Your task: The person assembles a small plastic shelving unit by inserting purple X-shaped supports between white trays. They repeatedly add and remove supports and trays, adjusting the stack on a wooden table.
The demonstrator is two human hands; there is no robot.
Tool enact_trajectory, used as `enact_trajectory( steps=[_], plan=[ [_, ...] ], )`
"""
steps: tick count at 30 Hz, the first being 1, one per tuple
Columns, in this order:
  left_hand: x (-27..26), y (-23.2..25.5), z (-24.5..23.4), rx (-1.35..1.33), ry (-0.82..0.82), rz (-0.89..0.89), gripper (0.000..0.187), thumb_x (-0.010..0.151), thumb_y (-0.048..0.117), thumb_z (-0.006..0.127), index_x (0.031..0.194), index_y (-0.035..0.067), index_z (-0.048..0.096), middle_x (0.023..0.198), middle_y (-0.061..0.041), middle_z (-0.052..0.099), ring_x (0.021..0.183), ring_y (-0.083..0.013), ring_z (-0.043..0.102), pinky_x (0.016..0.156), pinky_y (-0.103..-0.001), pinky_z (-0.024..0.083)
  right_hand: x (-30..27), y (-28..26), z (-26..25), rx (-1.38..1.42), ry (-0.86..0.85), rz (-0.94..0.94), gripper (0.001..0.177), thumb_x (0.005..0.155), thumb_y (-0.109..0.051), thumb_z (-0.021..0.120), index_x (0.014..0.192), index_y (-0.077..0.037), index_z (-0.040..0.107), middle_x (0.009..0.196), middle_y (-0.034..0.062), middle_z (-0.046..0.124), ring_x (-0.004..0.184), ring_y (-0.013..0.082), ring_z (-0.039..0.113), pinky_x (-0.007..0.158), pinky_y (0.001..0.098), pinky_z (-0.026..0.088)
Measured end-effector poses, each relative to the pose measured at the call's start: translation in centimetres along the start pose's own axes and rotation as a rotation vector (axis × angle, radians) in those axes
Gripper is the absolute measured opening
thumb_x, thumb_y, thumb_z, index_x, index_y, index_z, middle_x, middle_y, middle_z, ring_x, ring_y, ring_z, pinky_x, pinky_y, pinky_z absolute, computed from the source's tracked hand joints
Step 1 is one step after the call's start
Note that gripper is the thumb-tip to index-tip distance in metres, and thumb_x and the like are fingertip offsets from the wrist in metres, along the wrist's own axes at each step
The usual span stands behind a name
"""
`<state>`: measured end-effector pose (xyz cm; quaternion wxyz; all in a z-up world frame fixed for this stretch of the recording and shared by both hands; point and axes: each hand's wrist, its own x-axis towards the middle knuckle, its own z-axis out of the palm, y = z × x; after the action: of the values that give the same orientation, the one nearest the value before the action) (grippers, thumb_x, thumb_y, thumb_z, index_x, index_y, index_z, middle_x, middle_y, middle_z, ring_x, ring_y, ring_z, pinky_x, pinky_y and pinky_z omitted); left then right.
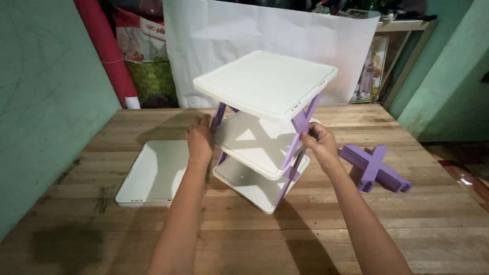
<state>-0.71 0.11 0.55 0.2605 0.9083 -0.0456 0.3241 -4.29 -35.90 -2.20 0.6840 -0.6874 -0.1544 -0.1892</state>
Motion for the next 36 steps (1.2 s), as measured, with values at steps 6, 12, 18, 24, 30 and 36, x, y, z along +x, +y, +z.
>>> enact_trajectory(
  steps=[6, 12, 18, 24, 30, 36],
  plan=[
    [-2.7, 3.9, -0.3, -0.116, 0.212, 0.247, 0.042, 0.091, 0.016, 0.069, 0.130, 0.001, 0.061, 0.133, -0.030, 0.056, 0.115, -0.0489, 0.057, 0.098, -0.054, 0.046, -1.2, -1.3, 2.6, -0.101, 0.062, -0.121, 0.024, 0.093, -0.027, 0.079, 0.099, -0.006, 0.070, 0.085, -0.0051, 0.066, 0.077, 0.0047, 0.055, 0.070, 0.0222, 0.045],
    [-6.3, 10.3, -1.5, -0.520, -0.176, 0.214, 0.024, 0.105, 0.024, 0.062, 0.119, 0.005, 0.070, 0.117, -0.019, 0.072, 0.104, -0.0344, 0.069, 0.093, -0.044, 0.054, -1.8, -2.6, 4.3, -0.193, 0.142, -0.114, 0.027, 0.092, -0.030, 0.080, 0.090, -0.006, 0.068, 0.078, -0.0049, 0.065, 0.069, 0.0036, 0.051, 0.062, 0.0215, 0.041],
    [-8.3, 12.1, -2.0, -0.547, -0.055, 0.304, 0.026, 0.097, 0.024, 0.069, 0.112, 0.004, 0.073, 0.102, -0.018, 0.075, 0.091, -0.0366, 0.071, 0.082, -0.043, 0.055, -2.1, -3.7, 5.8, -0.287, 0.213, -0.095, 0.035, 0.087, -0.030, 0.085, 0.077, -0.004, 0.064, 0.067, -0.0038, 0.058, 0.061, 0.0039, 0.046, 0.053, 0.0230, 0.036],
    [-7.8, 10.4, -0.7, -0.558, -0.023, 0.244, 0.022, 0.096, 0.021, 0.069, 0.112, 0.006, 0.074, 0.102, -0.018, 0.075, 0.088, -0.0359, 0.070, 0.080, -0.044, 0.054, -2.6, -4.9, 7.3, -0.370, 0.223, -0.033, 0.039, 0.089, -0.031, 0.085, 0.075, -0.001, 0.064, 0.062, -0.0042, 0.054, 0.058, 0.0045, 0.042, 0.051, 0.0245, 0.034],
    [-7.6, 9.5, -1.0, -0.652, -0.120, 0.097, 0.020, 0.097, 0.014, 0.066, 0.114, 0.007, 0.072, 0.098, -0.016, 0.076, 0.081, -0.0273, 0.073, 0.072, -0.037, 0.055, -3.6, -5.7, 7.1, -0.302, 0.099, 0.030, 0.019, 0.093, -0.021, 0.078, 0.090, -0.002, 0.075, 0.067, -0.0059, 0.057, 0.061, 0.0035, 0.043, 0.053, 0.0239, 0.035],
    [-7.2, 9.3, -1.4, -0.679, -0.078, 0.100, 0.020, 0.096, 0.009, 0.065, 0.115, 0.005, 0.071, 0.099, -0.015, 0.076, 0.084, -0.0229, 0.075, 0.072, -0.035, 0.056, -3.7, -5.7, 7.3, -0.232, 0.062, 0.012, 0.017, 0.094, -0.018, 0.076, 0.094, -0.001, 0.076, 0.070, -0.0060, 0.059, 0.063, 0.0035, 0.043, 0.055, 0.0231, 0.036]
  ],
)
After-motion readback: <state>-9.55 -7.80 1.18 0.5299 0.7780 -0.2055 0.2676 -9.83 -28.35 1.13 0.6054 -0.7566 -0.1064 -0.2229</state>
